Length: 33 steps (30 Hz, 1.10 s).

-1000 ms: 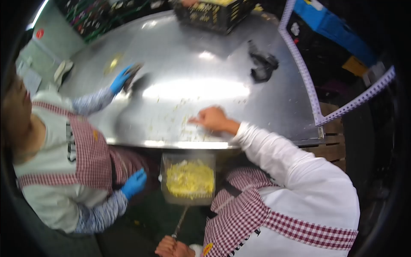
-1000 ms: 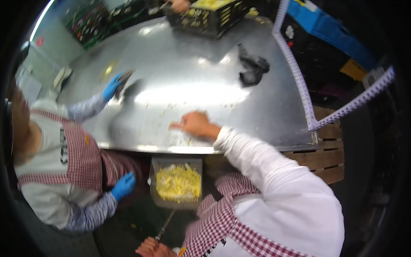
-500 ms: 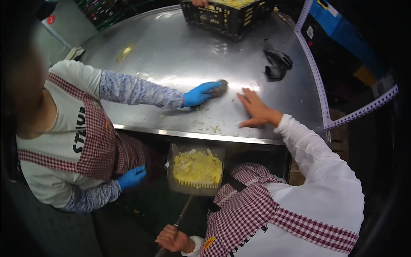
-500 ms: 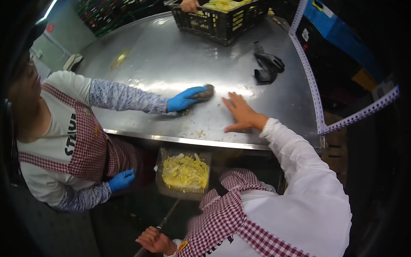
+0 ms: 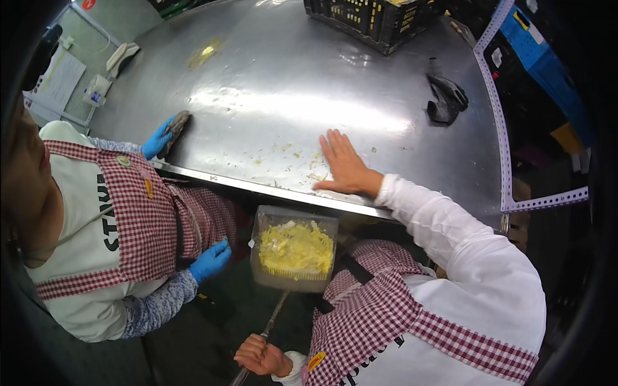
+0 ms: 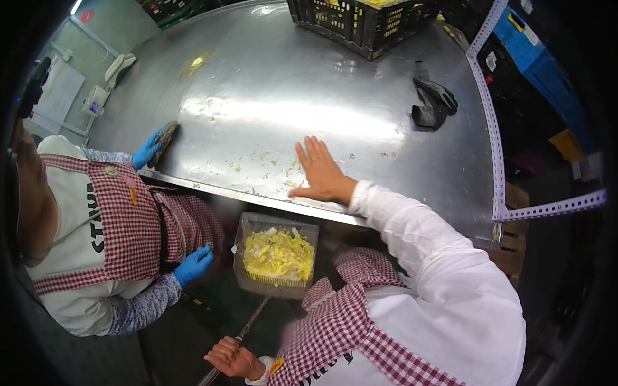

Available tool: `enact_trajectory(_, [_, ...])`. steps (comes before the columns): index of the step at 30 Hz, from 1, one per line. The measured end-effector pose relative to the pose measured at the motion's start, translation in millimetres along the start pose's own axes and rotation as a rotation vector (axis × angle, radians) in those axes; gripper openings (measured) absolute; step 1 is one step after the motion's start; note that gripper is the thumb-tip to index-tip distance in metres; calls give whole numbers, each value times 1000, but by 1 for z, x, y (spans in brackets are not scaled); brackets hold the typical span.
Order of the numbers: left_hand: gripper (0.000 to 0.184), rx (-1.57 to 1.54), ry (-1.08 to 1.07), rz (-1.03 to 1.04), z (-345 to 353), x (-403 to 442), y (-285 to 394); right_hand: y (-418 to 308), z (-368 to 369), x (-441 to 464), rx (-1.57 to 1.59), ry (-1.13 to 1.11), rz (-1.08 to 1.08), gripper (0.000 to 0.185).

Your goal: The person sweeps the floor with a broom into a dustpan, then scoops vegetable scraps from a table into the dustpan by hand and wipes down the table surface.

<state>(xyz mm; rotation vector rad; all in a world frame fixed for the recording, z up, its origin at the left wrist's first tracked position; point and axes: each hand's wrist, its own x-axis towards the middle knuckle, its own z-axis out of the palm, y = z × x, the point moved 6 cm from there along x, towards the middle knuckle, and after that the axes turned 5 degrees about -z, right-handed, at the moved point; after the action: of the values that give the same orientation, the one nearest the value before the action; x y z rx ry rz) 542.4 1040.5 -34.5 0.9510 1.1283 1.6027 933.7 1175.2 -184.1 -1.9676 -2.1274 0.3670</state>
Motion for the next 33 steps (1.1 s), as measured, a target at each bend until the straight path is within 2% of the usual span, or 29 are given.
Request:
enact_trajectory(1, [45, 8, 8, 1, 2, 1, -1, -5, 5, 17, 7, 54, 42, 107])
enact_trajectory(4, [45, -20, 34, -19, 5, 11, -5, -25, 25, 72, 15, 122, -8, 101])
enact_trajectory(8, [45, -9, 51, -20, 12, 12, -6, -43, 43, 123, 47, 123, -101, 98])
enact_trajectory(10, [45, -1, 69, -19, 12, 10, -8, -46, 49, 140, 18, 74, -80, 99])
enact_trajectory(12, [45, 2, 64, -21, 10, 9, -12, -42, 54, 146, -39, 64, -4, 102])
enact_trajectory(17, [45, 29, 63, -29, 7, 3, -23, -36, 50, 134, 17, 37, -12, 102])
enact_trajectory(20, [45, 33, 40, -26, 1, -3, -24, -32, 45, 118, 231, -30, -244, 94])
enact_trajectory(21, [45, 17, 18, -27, 2, -5, -24, -22, 39, 112, 234, -24, -243, 94])
enact_trajectory(23, [45, 3, 18, -19, 1, -5, -21, -14, 30, 102, 481, -179, -355, 91])
enact_trajectory(24, [46, -10, 21, -14, 1, -6, -20, -15, 17, 99, 445, -173, -379, 96])
enact_trajectory(25, [46, -7, 23, -12, 2, -6, -20, -19, 14, 101, 235, -69, -521, 106])
enact_trajectory(27, [46, -16, 45, -17, 8, -4, -21, -18, 16, 106, 140, -4, -565, 110])
enact_trajectory(30, [46, -1, 11, -17, 19, -1, -22, -14, 26, 114, 34, -85, -519, 105])
enact_trajectory(33, [46, 20, 15, -24, 28, 3, -22, -30, 18, 124, 123, -116, -569, 100])
